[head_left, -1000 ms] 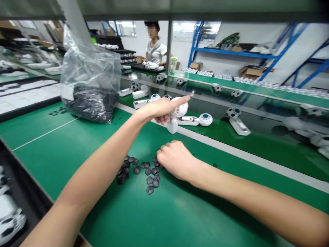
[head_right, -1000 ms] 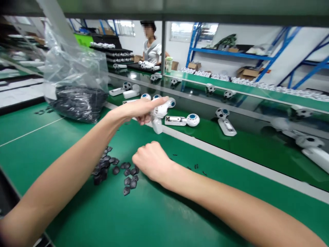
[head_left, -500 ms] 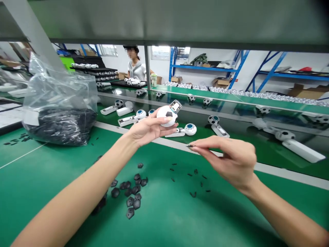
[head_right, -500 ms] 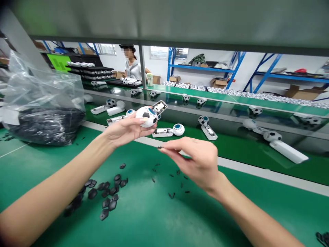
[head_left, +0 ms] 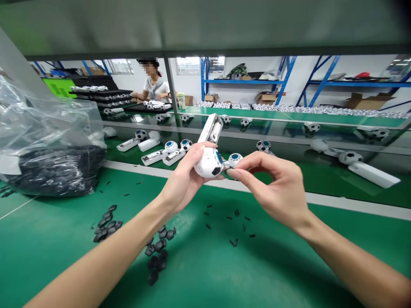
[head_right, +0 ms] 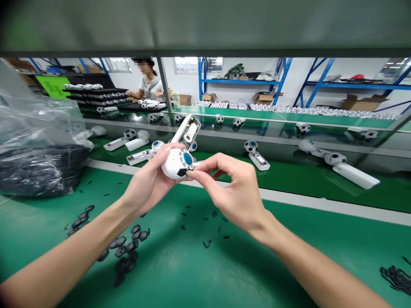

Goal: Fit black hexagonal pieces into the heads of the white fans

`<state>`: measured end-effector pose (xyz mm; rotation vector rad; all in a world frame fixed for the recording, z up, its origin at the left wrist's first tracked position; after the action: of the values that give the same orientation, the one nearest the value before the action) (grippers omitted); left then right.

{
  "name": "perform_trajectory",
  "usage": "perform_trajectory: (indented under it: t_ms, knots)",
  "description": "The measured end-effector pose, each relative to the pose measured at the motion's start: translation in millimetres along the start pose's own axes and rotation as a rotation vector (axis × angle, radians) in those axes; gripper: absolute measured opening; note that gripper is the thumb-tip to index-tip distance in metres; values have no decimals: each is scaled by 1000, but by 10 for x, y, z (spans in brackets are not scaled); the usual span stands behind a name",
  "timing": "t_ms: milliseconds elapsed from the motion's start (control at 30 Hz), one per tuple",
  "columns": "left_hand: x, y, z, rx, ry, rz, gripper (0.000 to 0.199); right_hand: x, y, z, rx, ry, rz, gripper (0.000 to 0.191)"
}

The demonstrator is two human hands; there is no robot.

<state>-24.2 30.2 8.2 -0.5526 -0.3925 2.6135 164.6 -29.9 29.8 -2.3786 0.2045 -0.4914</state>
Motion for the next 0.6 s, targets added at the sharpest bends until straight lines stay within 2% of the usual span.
perform_trajectory:
  t_ms: [100, 200, 300, 467, 600]
  knots:
    - [-30, 35, -6, -78, -172, -28, 29, -28, -29, 16, -219, -160, -52, 18]
    - [-27, 62, -19, -186, -332, -50, 35, -19, -50, 38, -312, -263, -85, 24]
    - [-41, 97, -21, -262, -442, -77, 34, -49, -39, 61, -359, -315, -131, 29]
    - [-97, 158, -22, -239, -471, -74, 34, -147, 41, 72, -341, -324, -98, 24]
    - [-119, 167, -39, -346, -607, -34, 27, -163, 84, 67, -364, -343, -113, 20]
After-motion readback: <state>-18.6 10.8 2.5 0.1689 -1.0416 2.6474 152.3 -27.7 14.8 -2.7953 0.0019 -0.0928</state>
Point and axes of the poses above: each hand's wrist, its own y-axis away from the middle knuckle, its own x-axis out of the back of the hand, z = x × y, the point moved 2 cm from there along -y, towards the middle knuckle, and after that the axes turned 6 degrees about -x, right-handed, at the moved point
